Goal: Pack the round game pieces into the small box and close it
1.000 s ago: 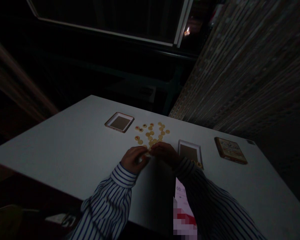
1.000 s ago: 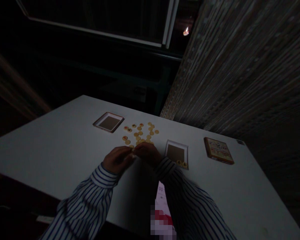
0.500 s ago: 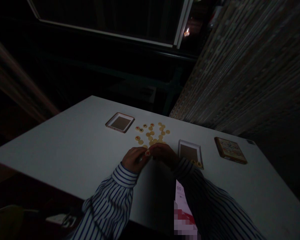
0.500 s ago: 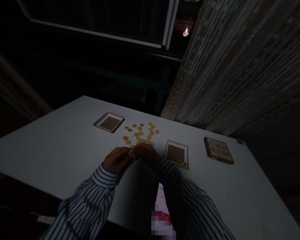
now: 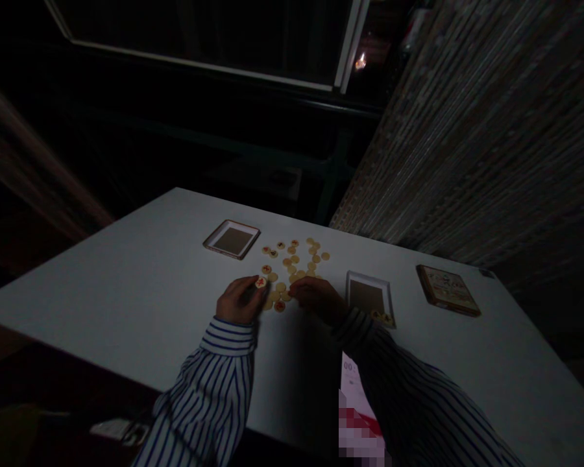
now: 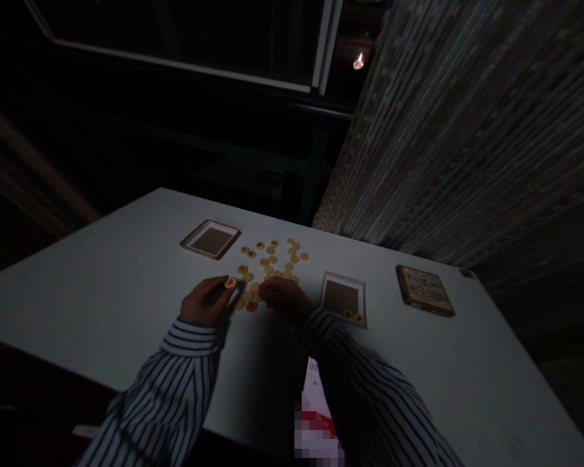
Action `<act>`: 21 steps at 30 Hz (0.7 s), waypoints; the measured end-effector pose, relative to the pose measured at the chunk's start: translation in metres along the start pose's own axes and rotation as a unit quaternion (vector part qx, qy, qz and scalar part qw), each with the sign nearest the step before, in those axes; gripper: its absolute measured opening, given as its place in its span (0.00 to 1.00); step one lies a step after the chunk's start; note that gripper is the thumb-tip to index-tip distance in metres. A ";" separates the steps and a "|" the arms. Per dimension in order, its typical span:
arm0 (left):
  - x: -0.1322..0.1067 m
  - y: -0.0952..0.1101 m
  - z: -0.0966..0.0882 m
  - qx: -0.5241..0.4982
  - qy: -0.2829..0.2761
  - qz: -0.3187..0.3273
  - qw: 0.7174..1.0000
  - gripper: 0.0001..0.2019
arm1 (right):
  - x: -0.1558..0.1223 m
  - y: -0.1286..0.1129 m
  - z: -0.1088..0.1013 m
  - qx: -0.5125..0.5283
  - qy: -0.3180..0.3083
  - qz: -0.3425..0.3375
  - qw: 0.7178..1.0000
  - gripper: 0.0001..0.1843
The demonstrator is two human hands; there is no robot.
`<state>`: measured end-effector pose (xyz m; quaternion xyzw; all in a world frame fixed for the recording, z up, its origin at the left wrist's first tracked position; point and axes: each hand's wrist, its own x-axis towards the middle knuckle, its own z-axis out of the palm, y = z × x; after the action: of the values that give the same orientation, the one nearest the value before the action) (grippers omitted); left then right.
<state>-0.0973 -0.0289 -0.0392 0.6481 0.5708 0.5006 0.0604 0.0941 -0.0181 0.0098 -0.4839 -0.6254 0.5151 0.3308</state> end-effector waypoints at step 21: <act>0.004 -0.034 0.000 0.128 -0.130 0.010 0.983 0.15 | 0.013 -0.009 0.023 -0.537 -0.105 -0.197 0.814 0.13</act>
<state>-0.1206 -0.0143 -0.0592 0.7160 0.6107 0.3352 0.0457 0.0664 -0.0138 0.0119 -0.3942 -0.9153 0.0694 0.0448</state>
